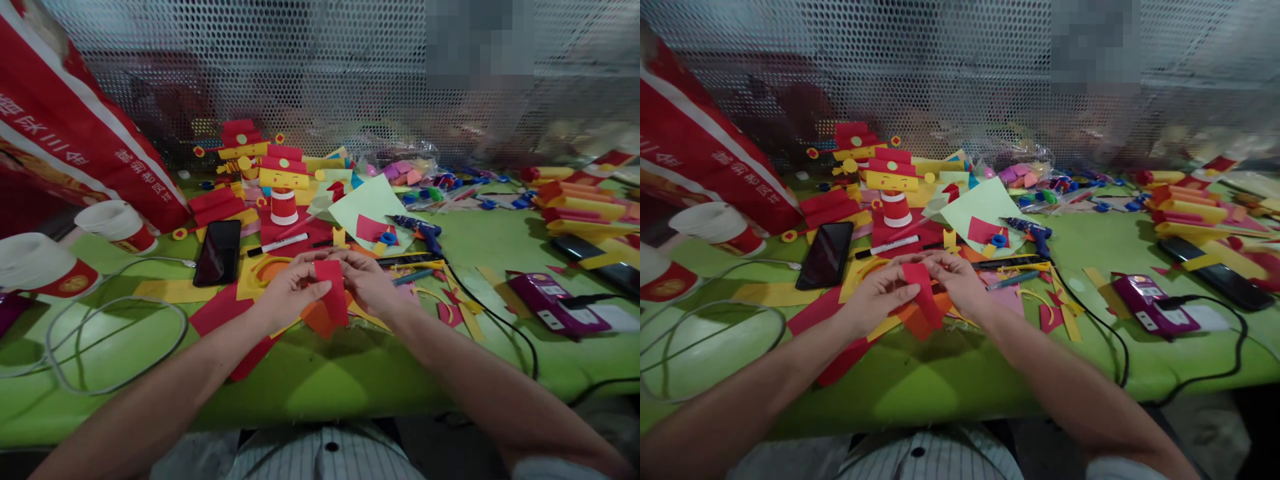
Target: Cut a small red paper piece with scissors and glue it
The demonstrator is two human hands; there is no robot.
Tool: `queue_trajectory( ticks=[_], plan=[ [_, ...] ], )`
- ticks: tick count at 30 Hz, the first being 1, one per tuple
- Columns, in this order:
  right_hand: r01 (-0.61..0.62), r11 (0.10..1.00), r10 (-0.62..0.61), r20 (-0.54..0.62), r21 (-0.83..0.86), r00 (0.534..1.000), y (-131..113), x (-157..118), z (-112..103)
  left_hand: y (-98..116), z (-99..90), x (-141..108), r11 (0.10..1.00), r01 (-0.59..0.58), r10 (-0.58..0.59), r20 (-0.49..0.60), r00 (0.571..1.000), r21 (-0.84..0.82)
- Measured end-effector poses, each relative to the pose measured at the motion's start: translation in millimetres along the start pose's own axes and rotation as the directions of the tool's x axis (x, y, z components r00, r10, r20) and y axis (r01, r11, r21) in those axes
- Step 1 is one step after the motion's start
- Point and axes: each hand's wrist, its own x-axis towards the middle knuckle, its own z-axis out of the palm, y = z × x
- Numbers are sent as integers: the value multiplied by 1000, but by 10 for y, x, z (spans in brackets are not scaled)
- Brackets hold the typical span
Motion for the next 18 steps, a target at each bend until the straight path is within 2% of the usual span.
queue_trajectory(
  ticks=[4, 6, 8, 9, 11, 13, 15, 17, 18],
  plan=[
    [144, 988, -139, 108, -46, 984, 19, -40, 13, 1, 49, -36, 981, 122, -110, 87, 990, -149],
    [148, 988, -141, 142, -35, 980, 9, -45, -1, 11, 46, -39, 992, 71, -70, 16, 997, -108],
    [136, 991, -135, 144, 6, 980, -5, -49, -14, 27, 30, -37, 999, -35, 34, -64, 997, -5],
    [132, 991, -134, 145, 27, 980, -13, -54, -16, 33, 21, -38, 996, -79, 82, -68, 994, 39],
    [123, 991, -129, 155, 46, 979, -30, -70, -10, 37, 9, -47, 991, -105, 105, 12, 994, 79],
    [97, 995, -102, 195, 34, 976, -49, -90, 7, 32, 9, -66, 998, -19, 7, 174, 985, 65],
    [44, 999, -43, 227, 3, 973, -77, -95, 13, 29, 15, -88, 993, 105, -115, 304, 946, 50],
    [-2, 999, 8, 207, -32, 978, -121, -69, -19, 36, 8, -97, 984, 177, -173, 329, 928, 19],
    [-23, 998, 33, 179, -56, 983, -153, -43, -57, 42, -6, -92, 983, 184, -175, 299, 938, -2]
  ],
)
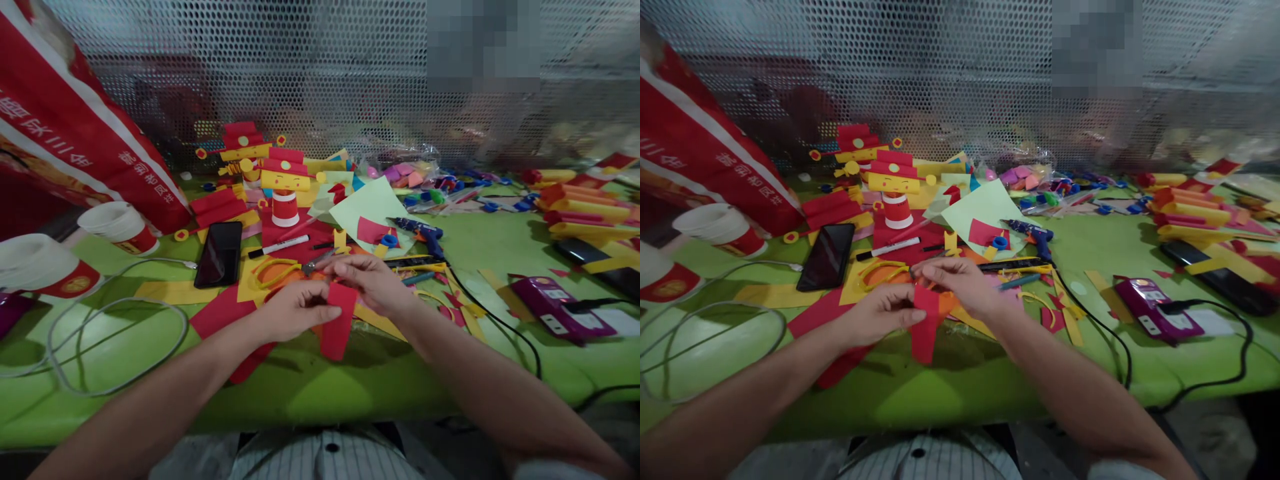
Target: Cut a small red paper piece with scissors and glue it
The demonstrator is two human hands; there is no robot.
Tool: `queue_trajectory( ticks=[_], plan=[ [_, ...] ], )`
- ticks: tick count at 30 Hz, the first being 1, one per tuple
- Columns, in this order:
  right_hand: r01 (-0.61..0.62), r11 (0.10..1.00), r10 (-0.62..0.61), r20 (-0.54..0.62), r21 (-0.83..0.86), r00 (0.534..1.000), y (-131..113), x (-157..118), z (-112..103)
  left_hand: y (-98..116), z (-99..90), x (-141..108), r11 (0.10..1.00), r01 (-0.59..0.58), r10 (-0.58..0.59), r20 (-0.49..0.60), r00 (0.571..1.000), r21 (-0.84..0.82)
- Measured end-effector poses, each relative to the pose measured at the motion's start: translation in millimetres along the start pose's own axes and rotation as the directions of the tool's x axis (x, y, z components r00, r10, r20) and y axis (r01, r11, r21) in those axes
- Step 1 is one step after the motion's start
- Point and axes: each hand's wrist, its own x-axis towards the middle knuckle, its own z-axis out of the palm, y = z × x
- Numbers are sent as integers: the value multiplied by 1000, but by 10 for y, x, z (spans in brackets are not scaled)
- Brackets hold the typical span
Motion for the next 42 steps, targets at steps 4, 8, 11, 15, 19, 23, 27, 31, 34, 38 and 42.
queue_trajectory(
  ticks=[4, 8, 11, 15, 19, 23, 27, 31, 34, 38, 42],
  plan=[
    [-122, 982, 106, -109, -145, 988, -199, 87, -369, 20, -147, 41, 998, -60, 48, -274, 961, -36],
    [-121, 904, -42, -368, -409, 929, -454, 57, -845, 5, -320, 118, 986, -147, 78, -553, 830, -81],
    [-65, 640, -551, -516, -766, 656, -589, -84, -992, -7, -369, 150, 986, -144, 61, -618, 784, -85],
    [-159, 102, -959, -139, -982, 245, -595, -234, -827, 5, -352, 151, 992, -107, 39, -628, 777, -71],
    [186, 302, -838, -168, -935, 519, -396, -136, -496, 28, -280, 147, 995, -96, 55, -603, 796, -37],
    [170, 766, -278, -81, -620, 957, -170, 7, -191, 17, -142, 144, 997, -71, 70, -484, 872, 18],
    [62, 878, 11, 151, -474, 989, -79, 10, -86, 5, -85, 126, 993, -73, 106, -401, 910, 97],
    [73, 926, -41, 93, -371, 995, -87, 15, -156, 5, -196, 115, 973, -57, 124, -298, 946, 224],
    [91, 966, -123, -119, -242, 985, -94, 51, -194, -12, -249, 134, 851, -14, 221, -334, 916, 525],
    [146, 985, -164, -254, -87, 953, -79, 70, -169, -45, -181, 172, 480, 49, 355, -245, 902, 876],
    [217, 976, -210, -281, -3, 937, -62, 67, -149, -72, -123, 170, 299, -32, 395, -93, 914, 954]
  ],
)
